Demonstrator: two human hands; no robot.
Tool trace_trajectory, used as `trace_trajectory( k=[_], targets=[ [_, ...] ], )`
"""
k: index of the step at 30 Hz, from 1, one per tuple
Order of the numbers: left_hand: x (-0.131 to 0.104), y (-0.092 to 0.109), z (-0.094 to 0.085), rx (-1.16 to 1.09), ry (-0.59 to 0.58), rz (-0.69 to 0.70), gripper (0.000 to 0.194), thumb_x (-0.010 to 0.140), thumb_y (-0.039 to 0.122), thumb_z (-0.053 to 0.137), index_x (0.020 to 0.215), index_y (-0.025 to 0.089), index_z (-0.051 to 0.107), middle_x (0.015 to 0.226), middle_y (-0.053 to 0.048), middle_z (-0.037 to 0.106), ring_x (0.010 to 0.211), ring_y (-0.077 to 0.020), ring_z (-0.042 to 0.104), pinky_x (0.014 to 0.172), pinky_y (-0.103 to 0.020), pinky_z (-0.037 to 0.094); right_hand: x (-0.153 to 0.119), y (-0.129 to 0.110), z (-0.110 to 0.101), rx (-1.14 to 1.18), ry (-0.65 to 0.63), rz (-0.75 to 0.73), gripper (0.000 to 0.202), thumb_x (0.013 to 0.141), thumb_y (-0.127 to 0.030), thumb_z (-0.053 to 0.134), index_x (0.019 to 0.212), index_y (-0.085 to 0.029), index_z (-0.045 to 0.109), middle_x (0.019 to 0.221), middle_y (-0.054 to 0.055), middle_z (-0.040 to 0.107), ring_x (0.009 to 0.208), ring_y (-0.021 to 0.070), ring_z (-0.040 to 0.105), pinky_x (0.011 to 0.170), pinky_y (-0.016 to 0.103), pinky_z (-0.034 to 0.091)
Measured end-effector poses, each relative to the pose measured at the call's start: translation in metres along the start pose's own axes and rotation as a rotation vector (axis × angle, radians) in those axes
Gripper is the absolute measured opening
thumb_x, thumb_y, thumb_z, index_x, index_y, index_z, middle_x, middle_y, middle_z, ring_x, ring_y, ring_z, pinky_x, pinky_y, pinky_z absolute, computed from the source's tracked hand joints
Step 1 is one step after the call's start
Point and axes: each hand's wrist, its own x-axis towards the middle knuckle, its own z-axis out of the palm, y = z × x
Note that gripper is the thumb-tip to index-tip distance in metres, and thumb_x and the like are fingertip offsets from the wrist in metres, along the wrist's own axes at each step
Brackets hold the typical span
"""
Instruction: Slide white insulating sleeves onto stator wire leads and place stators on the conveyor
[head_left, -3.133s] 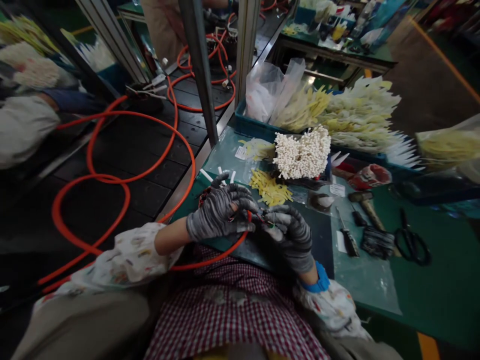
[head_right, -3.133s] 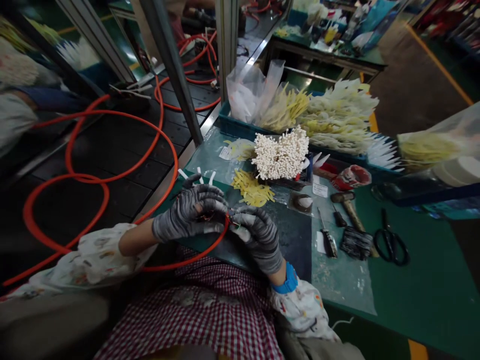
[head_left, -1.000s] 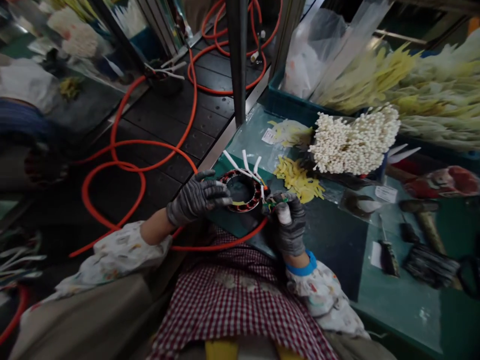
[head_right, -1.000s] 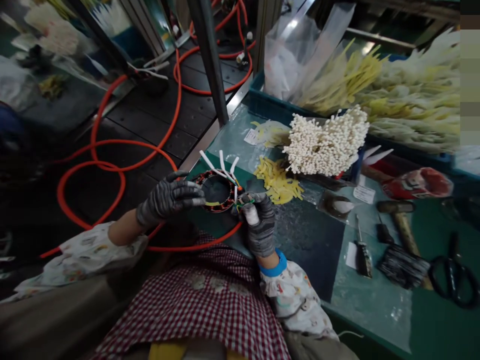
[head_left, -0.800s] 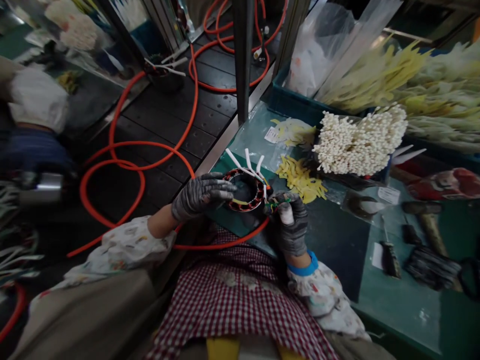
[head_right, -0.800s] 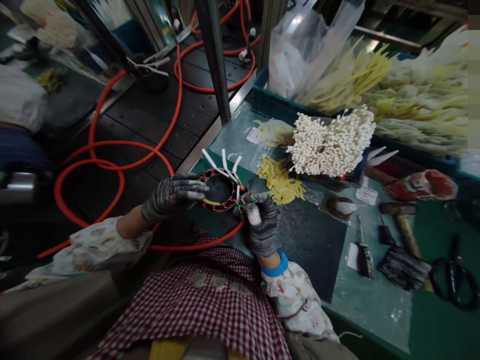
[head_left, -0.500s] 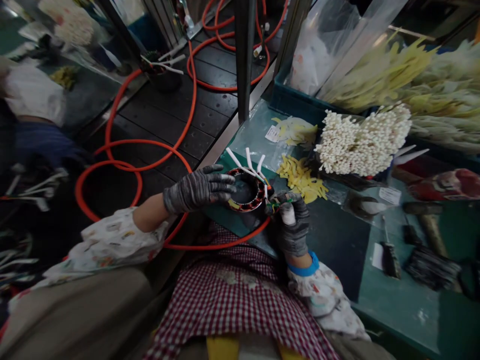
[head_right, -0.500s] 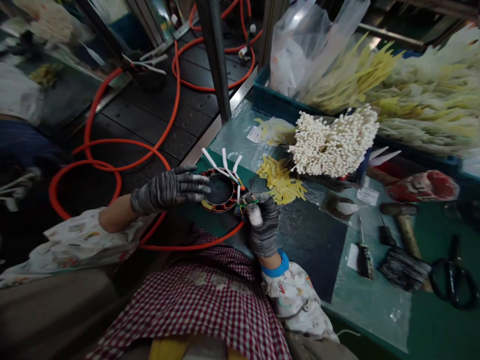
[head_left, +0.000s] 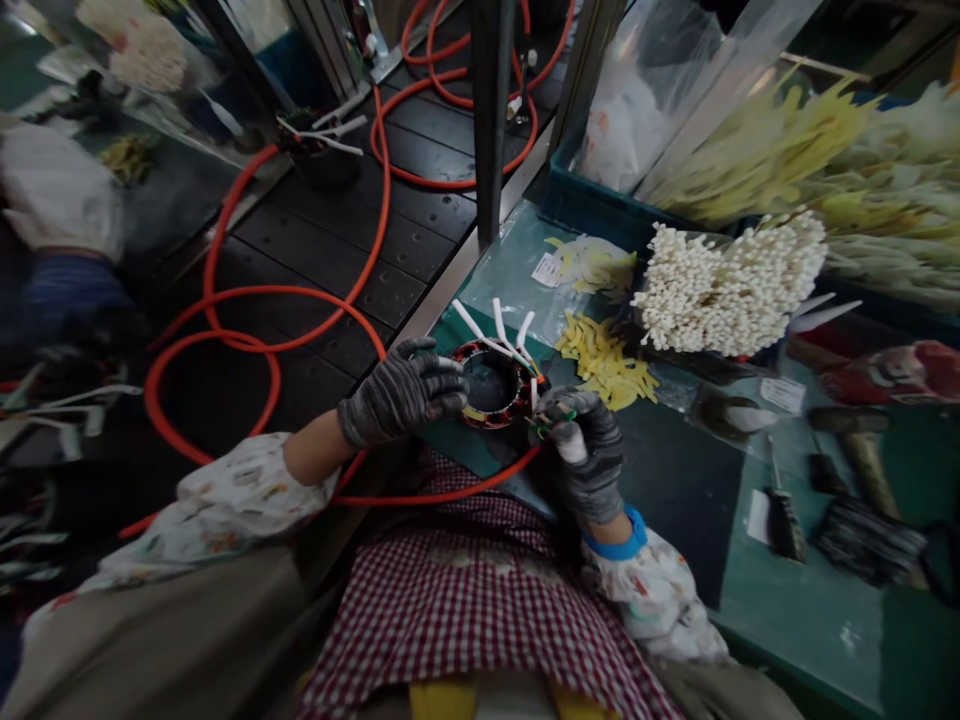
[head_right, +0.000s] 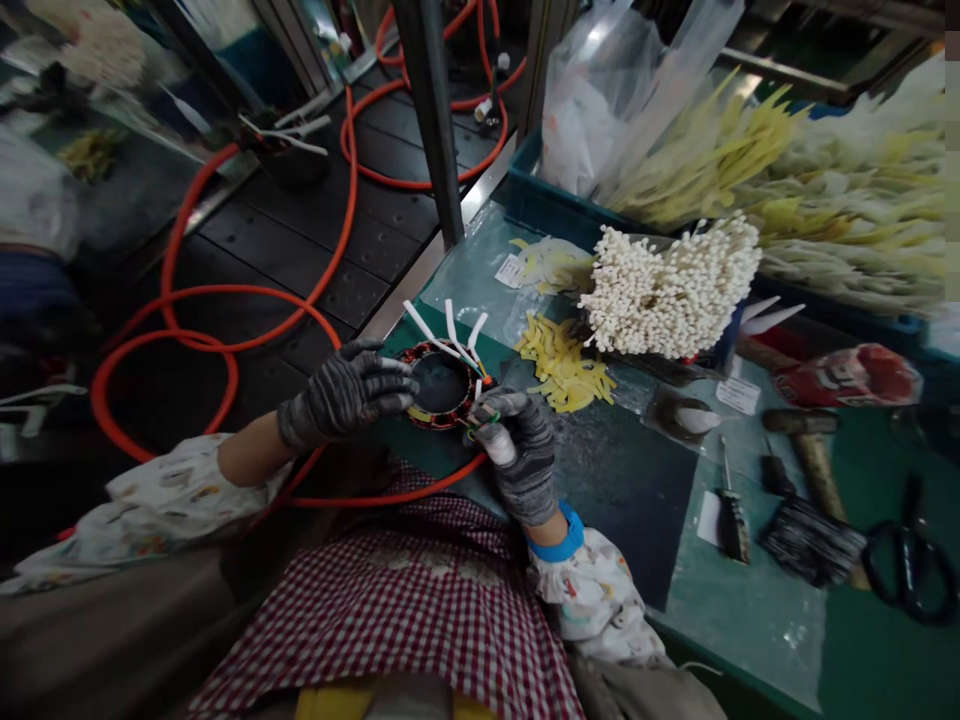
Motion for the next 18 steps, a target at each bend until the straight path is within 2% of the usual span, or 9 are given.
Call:
trace_trajectory(
  k=[2,5,7,8,10,13,16,18],
  targets=[
    [0.002,0.005,0.001,0.027,-0.008,-0.003,0.034,0.108,0.015,0.059,0.128,0.038,0.076,0.128,0.002,0.086,0.128,-0.025,0.074,0.125,-0.057,0.049,0.004,0.0,-0.003,-0.004,-0.051,0.018,0.041,0.099,-0.065,0.081,0.09,-0.028,0.069,0.083,-0.001,0.074,0.068,0.0178,0.067,0.064,0.033,0.059],
    [0.01,0.019,0.005,0.136,-0.028,-0.026,0.031,0.109,0.019,0.058,0.123,0.037,0.079,0.12,0.001,0.086,0.118,-0.0261,0.073,0.116,-0.053,0.051,0.021,-0.002,-0.01,-0.03,0.044,0.06,0.039,0.103,-0.065,0.074,0.092,-0.028,0.067,0.086,0.002,0.073,0.076,0.0202,0.068,0.068,0.035,0.06],
    [0.016,0.032,0.01,0.202,0.011,-0.075,0.027,0.111,0.024,0.056,0.116,0.032,0.082,0.108,-0.002,0.083,0.106,-0.0274,0.071,0.105,-0.049,0.051,0.033,-0.006,-0.012,-0.067,0.094,0.077,0.037,0.107,-0.064,0.068,0.093,-0.03,0.067,0.089,0.005,0.072,0.079,0.0223,0.068,0.069,0.038,0.061],
    [0.019,0.039,0.012,0.224,0.042,-0.105,0.026,0.112,0.026,0.056,0.112,0.029,0.082,0.102,-0.004,0.081,0.101,-0.0278,0.07,0.1,-0.047,0.05,0.038,-0.009,-0.012,-0.083,0.08,0.076,0.035,0.109,-0.062,0.066,0.094,-0.03,0.068,0.091,0.006,0.073,0.081,0.0231,0.069,0.071,0.039,0.062],
    [0.023,0.049,0.016,0.234,0.097,-0.157,0.024,0.113,0.029,0.057,0.106,0.025,0.081,0.096,-0.005,0.078,0.095,-0.028,0.067,0.093,-0.045,0.047,0.043,-0.013,-0.007,-0.095,-0.017,0.065,0.031,0.11,-0.059,0.066,0.098,-0.031,0.069,0.096,0.007,0.076,0.085,0.024,0.072,0.076,0.042,0.065],
    [0.025,0.054,0.019,0.23,0.159,-0.175,0.02,0.112,0.029,0.059,0.107,0.024,0.078,0.101,-0.006,0.08,0.096,-0.0283,0.067,0.09,-0.044,0.046,0.039,-0.014,0.004,-0.12,-0.208,0.039,0.026,0.106,-0.056,0.074,0.105,-0.03,0.071,0.102,0.004,0.082,0.091,0.0237,0.077,0.084,0.043,0.067],
    [0.023,0.051,0.02,0.219,0.264,-0.112,0.016,0.112,0.024,0.062,0.111,0.025,0.078,0.106,-0.005,0.082,0.101,-0.027,0.071,0.089,-0.043,0.05,0.033,-0.01,0.009,-0.25,-0.335,-0.03,0.022,0.105,-0.052,0.077,0.109,-0.03,0.076,0.102,0.002,0.085,0.093,0.0239,0.08,0.087,0.041,0.068],
    [0.021,0.049,0.021,0.208,0.311,-0.077,0.014,0.111,0.023,0.064,0.115,0.026,0.078,0.115,-0.004,0.084,0.109,-0.0263,0.074,0.095,-0.043,0.055,0.033,-0.009,0.01,-0.368,-0.413,-0.092,0.019,0.107,-0.048,0.075,0.111,-0.029,0.08,0.104,0.003,0.085,0.096,0.0248,0.08,0.091,0.042,0.068]
  ],
)
